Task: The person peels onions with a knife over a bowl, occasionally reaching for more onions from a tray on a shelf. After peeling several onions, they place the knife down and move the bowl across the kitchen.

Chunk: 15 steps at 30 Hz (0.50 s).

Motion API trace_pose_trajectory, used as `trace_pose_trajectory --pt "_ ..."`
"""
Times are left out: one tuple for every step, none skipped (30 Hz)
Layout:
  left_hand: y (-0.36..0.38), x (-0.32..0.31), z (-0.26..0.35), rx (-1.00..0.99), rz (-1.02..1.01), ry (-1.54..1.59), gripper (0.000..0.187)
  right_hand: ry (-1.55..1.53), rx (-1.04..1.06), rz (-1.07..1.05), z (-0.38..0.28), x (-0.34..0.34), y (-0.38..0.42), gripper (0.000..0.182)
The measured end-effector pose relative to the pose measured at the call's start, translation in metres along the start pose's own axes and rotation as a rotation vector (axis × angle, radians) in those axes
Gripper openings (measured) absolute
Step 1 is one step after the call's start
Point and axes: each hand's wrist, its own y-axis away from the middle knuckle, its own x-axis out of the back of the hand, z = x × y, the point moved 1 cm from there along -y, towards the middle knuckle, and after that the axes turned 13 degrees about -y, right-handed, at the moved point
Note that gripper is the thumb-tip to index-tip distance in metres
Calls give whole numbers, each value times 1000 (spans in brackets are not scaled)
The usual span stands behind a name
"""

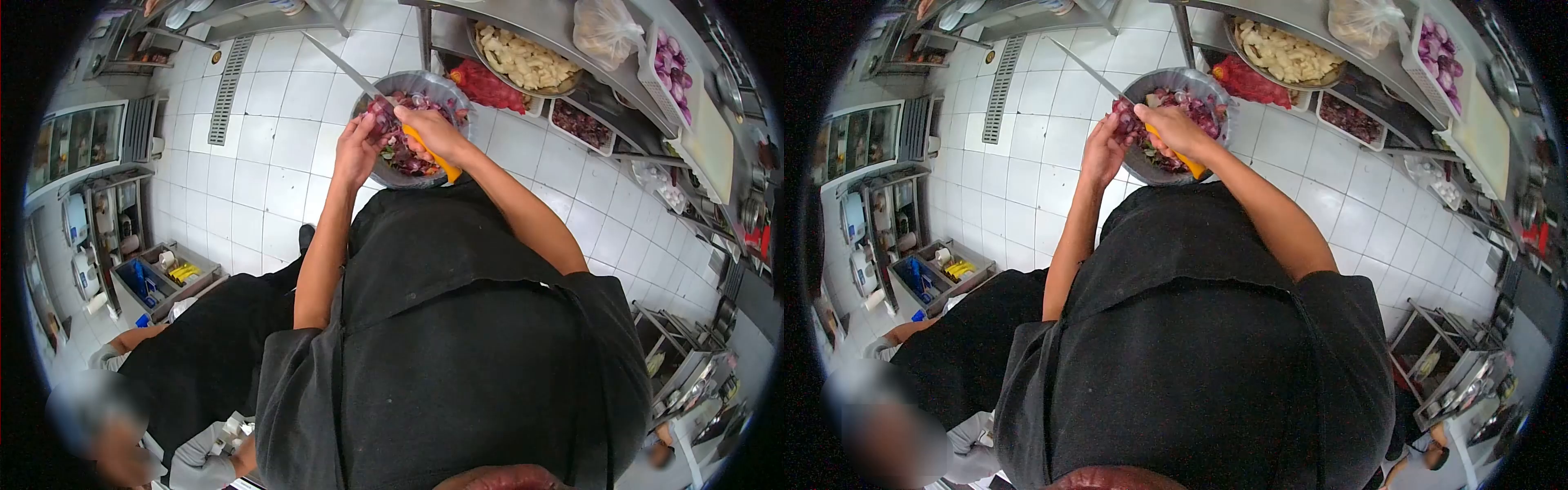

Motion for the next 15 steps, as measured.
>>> trace_pose_trajectory --pt "0 2 -1 4 4 -3 21 4 -6 0 1 0 -2 51" --pt "1 5 -2 10 8 -8 21 6 -12 1 2 0 -3 51" --pt "1 7 -4 17 10 -13 21 8 -17 4 3 1 -4 50" --pt "2 9 -4 14 -16 -6 23 -4 -21 25 4 1 -5 50" --pt "3 12 -4 12 -43 0 24 -18 -26 48 4 2 -6 49" --pt "6 11 -2 10 -71 6 26 -31 -30 71 5 4 -8 49" --pt "8 9 -2 29 -63 17 27 -21 -39 81 9 9 -12 49" --pt "10 7 0 47 -53 28 28 -8 -48 88 13 16 -18 48" --pt "11 6 1 63 -42 39 30 3 -58 93 13 20 -19 48" --pt "10 8 0 63 -59 46 30 21 -73 90 13 23 -20 50" --pt "8 10 0 61 -78 55 31 15 -66 88 14 24 -21 50" --pt "7 11 0 58 -97 64 31 9 -57 86 14 25 -22 51" --pt "5 13 1 65 -98 73 31 3 -48 83 14 25 -23 51" --pt "5 14 1 73 -99 82 31 5 -43 99 14 26 -23 51" --pt "6 14 2 81 -99 91 31 7 -38 115 14 26 -24 52"
